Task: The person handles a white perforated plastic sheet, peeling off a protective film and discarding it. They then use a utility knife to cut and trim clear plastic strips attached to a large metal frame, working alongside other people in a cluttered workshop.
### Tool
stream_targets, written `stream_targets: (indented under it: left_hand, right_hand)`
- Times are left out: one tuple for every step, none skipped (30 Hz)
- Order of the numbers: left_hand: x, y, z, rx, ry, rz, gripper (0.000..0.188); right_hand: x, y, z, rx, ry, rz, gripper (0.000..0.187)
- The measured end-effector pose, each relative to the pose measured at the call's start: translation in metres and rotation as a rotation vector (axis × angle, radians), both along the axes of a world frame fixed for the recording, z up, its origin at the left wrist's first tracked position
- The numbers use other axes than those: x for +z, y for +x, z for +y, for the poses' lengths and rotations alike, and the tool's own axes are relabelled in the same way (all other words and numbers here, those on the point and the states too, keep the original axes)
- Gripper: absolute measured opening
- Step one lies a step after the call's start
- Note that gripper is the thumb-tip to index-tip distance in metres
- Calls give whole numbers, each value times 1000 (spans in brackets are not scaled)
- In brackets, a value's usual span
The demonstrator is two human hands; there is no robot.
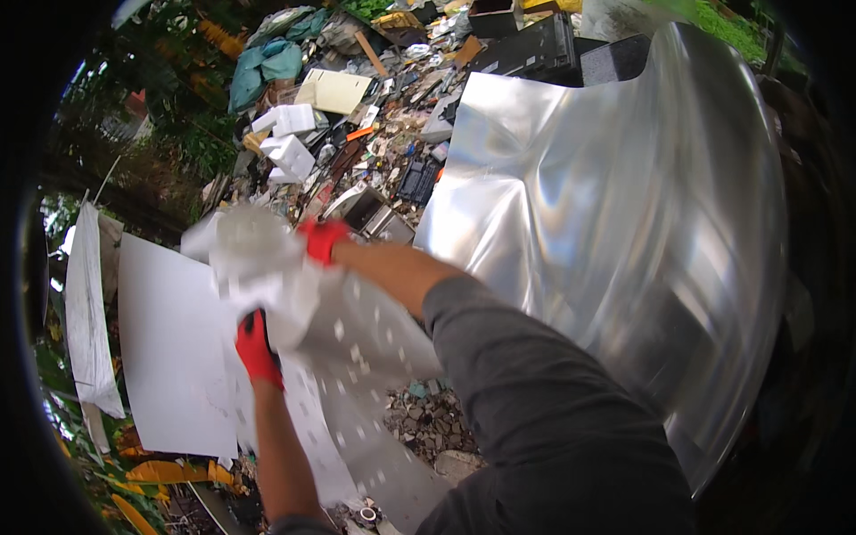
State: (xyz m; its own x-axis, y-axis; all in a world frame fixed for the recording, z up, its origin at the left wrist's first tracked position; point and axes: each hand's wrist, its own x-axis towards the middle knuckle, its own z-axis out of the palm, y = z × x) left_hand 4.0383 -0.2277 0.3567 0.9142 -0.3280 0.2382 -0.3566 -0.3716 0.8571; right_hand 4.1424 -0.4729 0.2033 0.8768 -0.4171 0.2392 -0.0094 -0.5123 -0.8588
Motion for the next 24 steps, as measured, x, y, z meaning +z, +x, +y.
stream_targets:
  left_hand:
    - [40,37,4,-52,210,-297,42]
    - [81,61,-39,-116,340,-488,53]
    - [123,31,-103,-183,100,-313,58]
    - [159,18,-129,-309,-111,-282,54]
    - [201,-29,-136,-359,-29,-588,49]
    - [214,-54,-138,-465,-211,-662,44]
    - [220,-87,-132,-337,-47,-938,38]
    - [219,-98,-109,-352,39,-1121,40]
    - [212,-111,-86,-372,235,-1065,40]
    - [197,-123,-49,-417,322,-1001,41]
    - [173,-125,-20,-469,416,-915,43]
    - [147,-122,-8,-513,605,-867,41]
    - [120,-124,-12,-486,741,-713,42]
    - [96,-125,-13,-458,905,-402,36]
    - [73,-128,1,-384,1004,-256,30]
    - [37,-120,27,-315,1054,27,28]
    - [-12,-108,70,-356,1162,-40,29]
    - [-57,-105,90,-389,1210,150,34]
    - [-94,-115,114,-325,1251,229,40]
    - [-130,-120,137,-366,1433,389,48]
    - [-177,-129,193,-370,1412,493,54]
    - [-232,-135,249,-416,1304,598,60]
    - [-243,-159,254,-446,1355,704,67]
    - [-257,-171,263,-454,1340,745,65]
  right_hand:
    - [71,16,-27,-69,350,1,52]
    - [122,15,-121,-266,280,-106,55]
    - [139,-16,-225,-501,110,-177,58]
    - [166,-56,-313,-718,-28,-251,63]
    - [193,-100,-383,-933,-123,-305,68]
    - [213,-158,-455,-1182,-208,-333,74]
    - [227,-222,-515,-1429,-249,-312,81]
    - [236,-280,-557,-1560,-230,-284,87]
    - [233,-313,-572,-958,-379,281,98]
    - [225,-356,-595,-866,-331,-112,99]
    - [230,-388,-608,-942,-270,158,91]
    - [209,-405,-608,-968,-75,220,86]
    - [179,-411,-599,-975,133,268,81]
    - [149,-419,-584,-977,338,312,75]
    - [118,-418,-564,-952,562,340,70]
    - [90,-411,-539,-890,507,355,65]
    - [72,-406,-517,-835,440,364,61]
    - [64,-422,-511,-845,349,447,58]
    - [49,-424,-493,-825,287,529,55]
    - [31,-431,-471,-747,338,530,50]
    - [6,-426,-431,-639,406,527,46]
    - [-14,-441,-405,-563,417,512,39]
    - [-39,-460,-373,-543,402,508,36]
    - [-60,-477,-341,-490,419,547,36]
